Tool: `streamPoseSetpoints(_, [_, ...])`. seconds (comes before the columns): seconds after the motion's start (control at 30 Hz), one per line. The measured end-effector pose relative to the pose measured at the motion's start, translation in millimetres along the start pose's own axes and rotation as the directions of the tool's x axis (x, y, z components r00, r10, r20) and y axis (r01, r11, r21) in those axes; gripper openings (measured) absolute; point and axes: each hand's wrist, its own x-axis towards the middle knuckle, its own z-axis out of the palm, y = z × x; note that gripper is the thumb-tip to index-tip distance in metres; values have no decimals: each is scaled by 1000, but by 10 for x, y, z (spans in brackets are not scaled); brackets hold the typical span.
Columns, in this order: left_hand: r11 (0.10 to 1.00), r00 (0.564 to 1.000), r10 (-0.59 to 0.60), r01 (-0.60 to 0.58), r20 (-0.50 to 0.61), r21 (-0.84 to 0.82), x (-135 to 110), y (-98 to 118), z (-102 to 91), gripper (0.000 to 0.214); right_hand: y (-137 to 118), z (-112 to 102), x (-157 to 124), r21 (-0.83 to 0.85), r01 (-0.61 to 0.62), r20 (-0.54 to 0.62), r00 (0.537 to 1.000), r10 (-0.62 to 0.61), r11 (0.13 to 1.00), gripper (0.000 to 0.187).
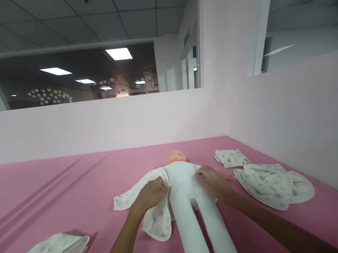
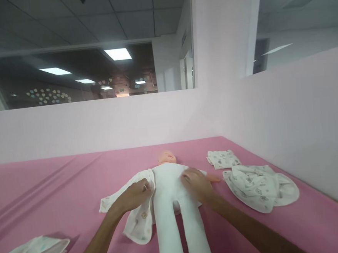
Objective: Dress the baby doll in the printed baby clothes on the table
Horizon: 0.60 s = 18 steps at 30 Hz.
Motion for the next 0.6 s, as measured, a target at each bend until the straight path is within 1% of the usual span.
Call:
streamPoseSetpoints(0.03, [999,996,28,-25,-87,42,45,34,8,20,239,-82,-155,-20,-90,-4,996,90,996,29])
streamPoseSetpoints(0.07, [996,985,61,-48,-163,81,111,84,24,18,472,-149,-288,-57,-155,18,988,156,986,29])
streamPoseSetpoints(0.1, [990,972,96,-72,-216,119,198,154,48,18,683,-200,-396,-113,-215,32,975,220,970,30])
streamPoseSetpoints(0.13, [982,960,138,-101,-244,159,305,242,82,19,862,-234,-476,-152,-256,46,963,265,955,31])
streamPoseSetpoints(0.17, [968,950,193,-145,-245,203,430,346,127,21,1002,-253,-530,-184,-278,60,954,293,943,31])
streamPoseSetpoints(0.2, [944,943,258,-199,-211,264,568,461,185,24,1099,-258,-561,-202,-294,72,947,313,934,31])
streamPoseSetpoints(0.27, [854,916,394,-332,-82,400,866,704,334,29,1185,-239,-566,-201,-295,96,943,318,934,31])
streamPoseSetpoints(0.3, [797,902,431,-384,6,467,1015,821,420,32,1187,-221,-548,-192,-285,107,945,308,939,32])
streamPoseSetpoints(0.33, [761,895,439,-416,75,498,1159,928,509,34,1173,-202,-523,-188,-272,117,948,297,944,33])
streamPoseSetpoints(0.4, [727,895,413,-436,169,530,1412,1101,680,43,1129,-168,-466,-218,-262,129,947,294,940,37])
streamPoseSetpoints(0.47, [724,906,364,-422,218,546,1606,1210,817,50,1096,-151,-411,-273,-294,131,932,338,916,39])
streamPoseSetpoints(0.53, [724,919,314,-394,237,566,1734,1258,897,52,1086,-150,-364,-305,-347,123,909,398,887,41])
streamPoseSetpoints(0.6, [728,929,290,-371,232,577,1804,1256,912,50,1091,-153,-318,-296,-388,114,893,436,873,43])
